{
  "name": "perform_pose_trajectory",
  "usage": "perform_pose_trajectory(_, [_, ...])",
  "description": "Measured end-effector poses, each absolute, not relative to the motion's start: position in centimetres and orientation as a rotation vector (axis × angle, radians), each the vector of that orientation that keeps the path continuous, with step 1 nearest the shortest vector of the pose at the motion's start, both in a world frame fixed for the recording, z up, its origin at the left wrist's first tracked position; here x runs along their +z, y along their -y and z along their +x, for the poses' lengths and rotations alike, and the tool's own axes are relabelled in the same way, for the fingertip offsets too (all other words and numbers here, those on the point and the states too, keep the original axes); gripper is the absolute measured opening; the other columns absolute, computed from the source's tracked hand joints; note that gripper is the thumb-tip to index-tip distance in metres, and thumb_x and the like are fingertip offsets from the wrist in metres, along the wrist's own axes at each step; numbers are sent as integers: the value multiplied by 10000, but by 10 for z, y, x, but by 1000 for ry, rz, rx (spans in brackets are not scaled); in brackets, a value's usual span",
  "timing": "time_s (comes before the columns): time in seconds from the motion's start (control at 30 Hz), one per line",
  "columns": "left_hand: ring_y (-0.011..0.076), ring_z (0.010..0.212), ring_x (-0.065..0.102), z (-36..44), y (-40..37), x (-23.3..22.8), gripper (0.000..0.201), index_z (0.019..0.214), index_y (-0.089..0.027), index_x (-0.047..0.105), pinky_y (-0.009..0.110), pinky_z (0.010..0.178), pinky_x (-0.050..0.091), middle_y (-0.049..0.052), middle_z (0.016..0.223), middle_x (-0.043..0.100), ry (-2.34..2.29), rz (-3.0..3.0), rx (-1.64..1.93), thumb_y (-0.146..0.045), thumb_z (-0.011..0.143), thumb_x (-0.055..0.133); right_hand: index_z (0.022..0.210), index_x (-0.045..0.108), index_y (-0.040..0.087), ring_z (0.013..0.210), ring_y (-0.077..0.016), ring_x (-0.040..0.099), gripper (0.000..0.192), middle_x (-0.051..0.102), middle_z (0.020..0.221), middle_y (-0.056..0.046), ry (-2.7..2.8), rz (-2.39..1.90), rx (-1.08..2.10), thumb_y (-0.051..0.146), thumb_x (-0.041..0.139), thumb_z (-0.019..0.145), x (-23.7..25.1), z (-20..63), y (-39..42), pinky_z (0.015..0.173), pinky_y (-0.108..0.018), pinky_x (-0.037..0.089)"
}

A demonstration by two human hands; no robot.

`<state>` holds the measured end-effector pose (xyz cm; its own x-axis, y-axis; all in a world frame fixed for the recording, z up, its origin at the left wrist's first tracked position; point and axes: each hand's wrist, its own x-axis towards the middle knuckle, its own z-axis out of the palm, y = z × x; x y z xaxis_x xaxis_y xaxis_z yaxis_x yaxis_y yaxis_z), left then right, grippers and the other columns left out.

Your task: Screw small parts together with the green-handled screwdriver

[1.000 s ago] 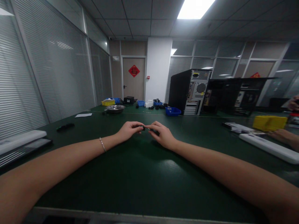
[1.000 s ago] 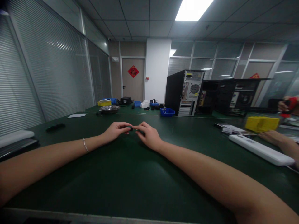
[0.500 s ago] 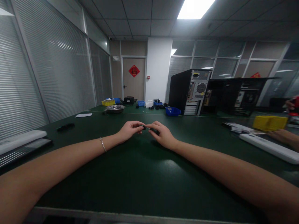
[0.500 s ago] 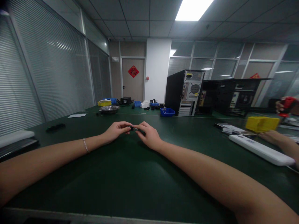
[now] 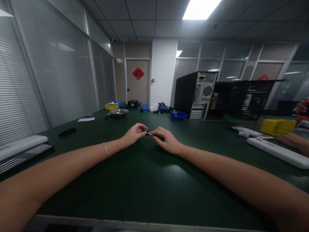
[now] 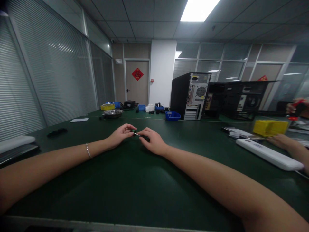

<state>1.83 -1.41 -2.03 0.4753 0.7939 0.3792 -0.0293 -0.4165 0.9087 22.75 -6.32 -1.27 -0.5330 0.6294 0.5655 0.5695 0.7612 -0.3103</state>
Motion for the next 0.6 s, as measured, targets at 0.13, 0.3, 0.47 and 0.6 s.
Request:
perform_pose_trajectory(0.13, [216,997,571,16,10,-22,349,1104,-149,549,379,892,425,101,1086,595,-654,1817,1012,-218,768,614,1148,585,204,875,-171,554,294,566,1007,-67,2309,-827,146,209,495,868,-12,228,64,784,-305,451])
perform_pose_trajectory(0.3, [219,1049,535,17,10,-23,421,1150,-150,545,369,914,406,106,1157,569,-582,1804,959,-189,741,636,1136,598,198,888,-173,556,288,565,997,-68,2325,-764,171,204,500,866,-14,228,61,812,-315,447])
perform_pose_trajectory(0.47, [178,886,566,19,15,-23,429,1120,-142,549,320,786,452,73,1000,597,-621,1906,938,-237,719,667,1110,598,197,858,-172,559,266,578,976,-67,2290,-730,150,195,502,861,-15,227,61,774,-306,453])
perform_pose_trajectory(0.6, [175,837,575,19,17,-20,412,1140,-138,546,321,746,463,88,1016,596,-723,1973,950,-227,747,632,1062,600,205,834,-173,555,228,586,942,-55,2176,-861,77,207,515,850,-17,228,59,750,-304,445])
